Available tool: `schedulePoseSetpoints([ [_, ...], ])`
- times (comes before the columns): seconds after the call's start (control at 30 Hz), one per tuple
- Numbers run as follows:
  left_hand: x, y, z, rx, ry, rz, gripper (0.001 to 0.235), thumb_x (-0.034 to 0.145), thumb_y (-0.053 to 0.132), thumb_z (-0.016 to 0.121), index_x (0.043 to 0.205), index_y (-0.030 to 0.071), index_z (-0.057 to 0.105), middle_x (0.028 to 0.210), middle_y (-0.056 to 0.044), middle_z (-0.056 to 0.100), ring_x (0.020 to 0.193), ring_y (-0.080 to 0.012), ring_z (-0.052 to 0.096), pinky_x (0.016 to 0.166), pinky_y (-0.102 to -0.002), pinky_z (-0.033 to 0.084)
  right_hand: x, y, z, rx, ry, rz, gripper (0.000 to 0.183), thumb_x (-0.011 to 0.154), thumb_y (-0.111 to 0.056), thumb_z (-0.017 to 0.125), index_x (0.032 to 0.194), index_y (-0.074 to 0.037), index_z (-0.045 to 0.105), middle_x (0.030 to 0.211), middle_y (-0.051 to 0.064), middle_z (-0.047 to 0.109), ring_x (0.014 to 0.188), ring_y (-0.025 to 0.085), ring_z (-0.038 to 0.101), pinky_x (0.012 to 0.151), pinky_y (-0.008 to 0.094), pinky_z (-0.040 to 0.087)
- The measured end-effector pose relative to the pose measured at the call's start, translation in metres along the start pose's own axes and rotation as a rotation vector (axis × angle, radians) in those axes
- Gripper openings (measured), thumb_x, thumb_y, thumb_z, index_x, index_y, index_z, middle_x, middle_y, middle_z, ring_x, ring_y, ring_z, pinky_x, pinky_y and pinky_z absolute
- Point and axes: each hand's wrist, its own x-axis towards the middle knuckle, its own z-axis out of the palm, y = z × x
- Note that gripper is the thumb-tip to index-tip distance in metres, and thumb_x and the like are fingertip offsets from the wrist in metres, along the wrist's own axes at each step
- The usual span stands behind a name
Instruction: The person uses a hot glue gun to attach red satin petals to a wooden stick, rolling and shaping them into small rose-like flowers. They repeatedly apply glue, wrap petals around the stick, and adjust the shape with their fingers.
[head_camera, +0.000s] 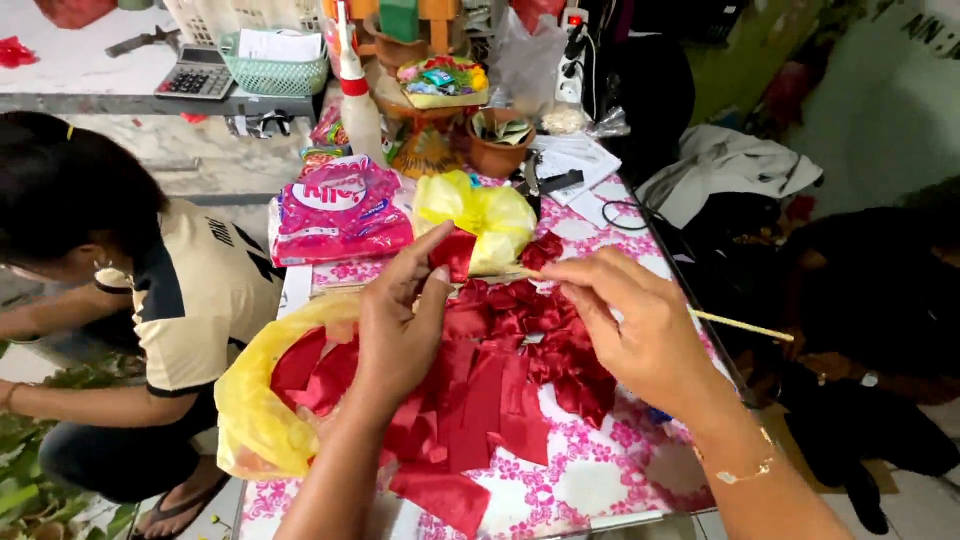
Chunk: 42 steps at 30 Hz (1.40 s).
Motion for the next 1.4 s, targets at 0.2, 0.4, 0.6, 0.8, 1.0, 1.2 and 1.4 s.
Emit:
schedulePoseSetpoints([
  [0.2,0.007,0.018,0.007,0.048,0.000,0.007,0.037,0.094,-0.004,0.061,0.125,0.009,0.076,0.079,-0.011,0.070,0.076,-0.0157,0.068,0.078,-0.033,0.061,-0.026,0.046,0.041,-0.019,0.067,-0.050,0.021,0.095,-0.005,0.067,0.111,-0.013,0.079,0.079,0.005,0.065,0.067,0.023,0.067,0.061,0.032,0.056],
  [0.4,0.004,0.021,0.004,0.118,-0.061,0.057,0.040,0.091,-0.008,0.057,0.125,0.004,0.074,0.104,-0.021,0.077,0.097,-0.0360,0.075,0.088,-0.046,0.058,-0.036,0.054,0.048,0.048,0.115,-0.045,0.020,0.093,0.000,0.066,0.106,-0.009,0.079,0.075,0.009,0.063,0.066,0.028,0.067,0.063,0.036,0.056],
  [0.6,0.003,0.023,0.004,0.146,-0.104,0.044,0.041,0.090,-0.006,0.056,0.126,0.003,0.073,0.111,-0.019,0.078,0.101,-0.0346,0.076,0.089,-0.045,0.058,-0.045,0.055,0.052,0.048,0.121,-0.022,0.020,0.092,0.000,0.068,0.104,-0.011,0.081,0.074,0.008,0.062,0.065,0.025,0.065,0.062,0.035,0.056],
  [0.8,0.001,0.021,0.005,0.159,-0.127,0.090,0.040,0.089,-0.007,0.056,0.124,0.000,0.073,0.108,-0.021,0.077,0.104,-0.0415,0.075,0.089,-0.047,0.058,-0.040,0.047,0.051,0.056,0.141,-0.046,0.017,0.093,0.002,0.067,0.100,-0.008,0.079,0.072,0.011,0.060,0.062,0.030,0.064,0.059,0.038,0.055],
  [1.0,0.001,0.021,0.005,0.155,-0.134,0.107,0.040,0.088,-0.008,0.056,0.123,0.000,0.074,0.105,-0.021,0.078,0.103,-0.0409,0.075,0.088,-0.047,0.058,-0.042,0.049,0.052,0.019,0.149,-0.071,0.016,0.093,0.000,0.068,0.099,-0.009,0.079,0.073,0.011,0.060,0.062,0.029,0.064,0.059,0.038,0.055],
  [1.2,0.000,0.022,0.005,0.146,-0.148,0.074,0.042,0.087,-0.008,0.056,0.125,0.000,0.073,0.103,-0.022,0.077,0.100,-0.0397,0.076,0.085,-0.046,0.059,-0.043,0.050,0.053,-0.009,0.149,-0.092,0.017,0.093,0.001,0.067,0.098,-0.009,0.080,0.071,0.010,0.057,0.060,0.028,0.061,0.057,0.036,0.053],
  [1.4,-0.001,0.031,0.005,0.006,-0.132,-0.049,0.047,0.087,-0.008,0.054,0.132,-0.003,0.068,0.099,-0.019,0.075,0.087,-0.0221,0.072,0.081,-0.039,0.062,-0.042,0.049,0.051,-0.028,0.140,-0.102,0.016,0.094,0.001,0.066,0.098,-0.009,0.079,0.071,0.011,0.056,0.061,0.030,0.062,0.057,0.038,0.054],
])
